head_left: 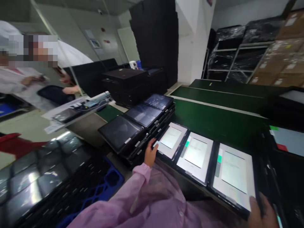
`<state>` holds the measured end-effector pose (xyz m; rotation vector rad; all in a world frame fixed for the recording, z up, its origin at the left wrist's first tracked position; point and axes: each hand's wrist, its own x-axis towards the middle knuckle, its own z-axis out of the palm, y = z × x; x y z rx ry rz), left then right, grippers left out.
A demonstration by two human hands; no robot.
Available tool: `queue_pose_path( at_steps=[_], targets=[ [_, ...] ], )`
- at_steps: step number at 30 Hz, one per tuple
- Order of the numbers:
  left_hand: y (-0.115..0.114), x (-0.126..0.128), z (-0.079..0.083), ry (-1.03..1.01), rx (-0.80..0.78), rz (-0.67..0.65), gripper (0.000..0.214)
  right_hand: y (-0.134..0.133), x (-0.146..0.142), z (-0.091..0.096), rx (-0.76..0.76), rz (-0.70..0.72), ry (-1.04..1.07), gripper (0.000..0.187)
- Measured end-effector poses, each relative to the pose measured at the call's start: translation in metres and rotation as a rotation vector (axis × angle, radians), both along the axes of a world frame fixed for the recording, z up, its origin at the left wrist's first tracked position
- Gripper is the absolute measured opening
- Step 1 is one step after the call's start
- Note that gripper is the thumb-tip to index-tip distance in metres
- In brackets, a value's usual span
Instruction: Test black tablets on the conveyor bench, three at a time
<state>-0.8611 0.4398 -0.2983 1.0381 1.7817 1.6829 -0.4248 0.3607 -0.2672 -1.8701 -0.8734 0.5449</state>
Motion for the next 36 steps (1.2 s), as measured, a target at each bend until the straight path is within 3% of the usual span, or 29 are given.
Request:
queue_pose_path(
  at_steps=[3, 5, 9, 12, 14, 18, 21, 27, 31, 36],
  targets=[
    [-0.029, 0.012, 0.010, 0.132, 0.010, -0.032, 0.055, -0.007, -0.006, 0.016, 0.044, 0.040, -0.044, 0.105],
    [-0.046, 0.031, 0.020, 0.373, 0.052, -0.104, 0.051, -0.010, -0.012, 0.025, 0.114, 0.133, -0.172, 0.095],
    [-0.054, 0.087, 0.044, 0.737, 0.048, -0.427, 0.047, 0.002, -0.028, 0.029, 0.239, 0.440, -0.438, 0.056],
    [-0.046, 0.130, 0.055, 0.841, 0.048, -0.653, 0.055, 0.019, -0.031, 0.019, 0.230, 0.620, -0.546, 0.045],
    [-0.042, 0.149, 0.059, 0.847, 0.087, -0.809, 0.052, 0.025, -0.024, 0.013, 0.206, 0.623, -0.606, 0.043],
    [-0.042, 0.156, 0.062, 0.751, 0.154, -1.051, 0.037, 0.022, 0.003, 0.012, 0.143, 0.401, -0.643, 0.048],
    [-0.041, 0.145, 0.062, 0.712, 0.156, -1.041, 0.039, 0.016, 0.010, 0.017, 0.107, 0.319, -0.601, 0.050],
    [-0.026, 0.124, 0.058, 0.753, 0.133, -0.907, 0.043, 0.014, -0.005, 0.024, 0.126, 0.384, -0.552, 0.044],
    [-0.017, 0.128, 0.057, 0.812, 0.124, -0.913, 0.045, 0.015, -0.011, 0.028, 0.128, 0.405, -0.537, 0.043],
    [-0.014, 0.140, 0.066, 0.875, 0.088, -0.953, 0.045, 0.017, -0.010, 0.027, 0.143, 0.492, -0.590, 0.042]
  ],
)
